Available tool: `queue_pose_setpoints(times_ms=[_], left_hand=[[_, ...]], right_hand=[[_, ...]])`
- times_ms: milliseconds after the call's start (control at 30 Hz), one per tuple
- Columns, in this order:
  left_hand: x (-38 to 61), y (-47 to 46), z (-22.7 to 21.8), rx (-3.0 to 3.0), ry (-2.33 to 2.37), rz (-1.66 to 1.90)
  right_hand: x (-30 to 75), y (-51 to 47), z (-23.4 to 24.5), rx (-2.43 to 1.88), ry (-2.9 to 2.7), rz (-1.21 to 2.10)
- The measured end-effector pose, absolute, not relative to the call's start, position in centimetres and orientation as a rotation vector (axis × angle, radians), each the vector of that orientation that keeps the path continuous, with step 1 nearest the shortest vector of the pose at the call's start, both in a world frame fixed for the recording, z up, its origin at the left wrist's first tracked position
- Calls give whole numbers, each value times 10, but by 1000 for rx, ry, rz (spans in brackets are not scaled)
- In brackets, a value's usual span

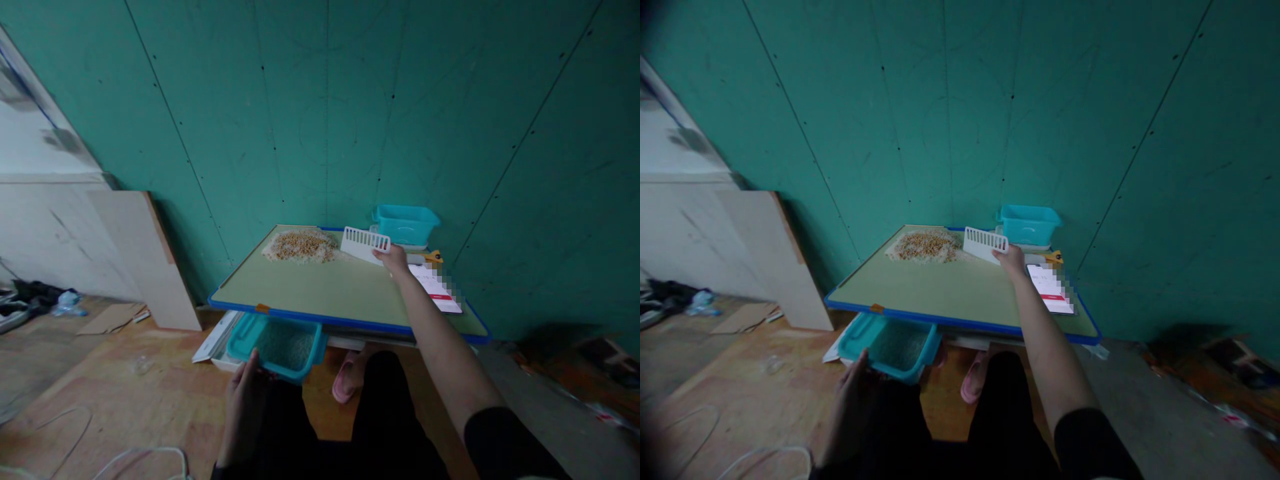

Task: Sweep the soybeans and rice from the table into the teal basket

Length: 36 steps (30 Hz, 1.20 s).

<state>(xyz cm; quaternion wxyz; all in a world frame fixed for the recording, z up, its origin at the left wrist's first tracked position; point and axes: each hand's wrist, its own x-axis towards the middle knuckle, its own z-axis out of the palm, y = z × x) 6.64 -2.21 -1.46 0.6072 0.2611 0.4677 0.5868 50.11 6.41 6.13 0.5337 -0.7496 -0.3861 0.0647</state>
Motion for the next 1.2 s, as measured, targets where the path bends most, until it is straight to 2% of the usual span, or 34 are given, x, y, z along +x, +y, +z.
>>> queue_pose_setpoints(times_ms=[567,1200], left_hand=[[63,-13,-30,545,1080,1371],[61,-10,-32,528,1043,1360]], right_hand=[[502,56,63,-1581,-925,320],[489,58,70,-1501,-923,298]])
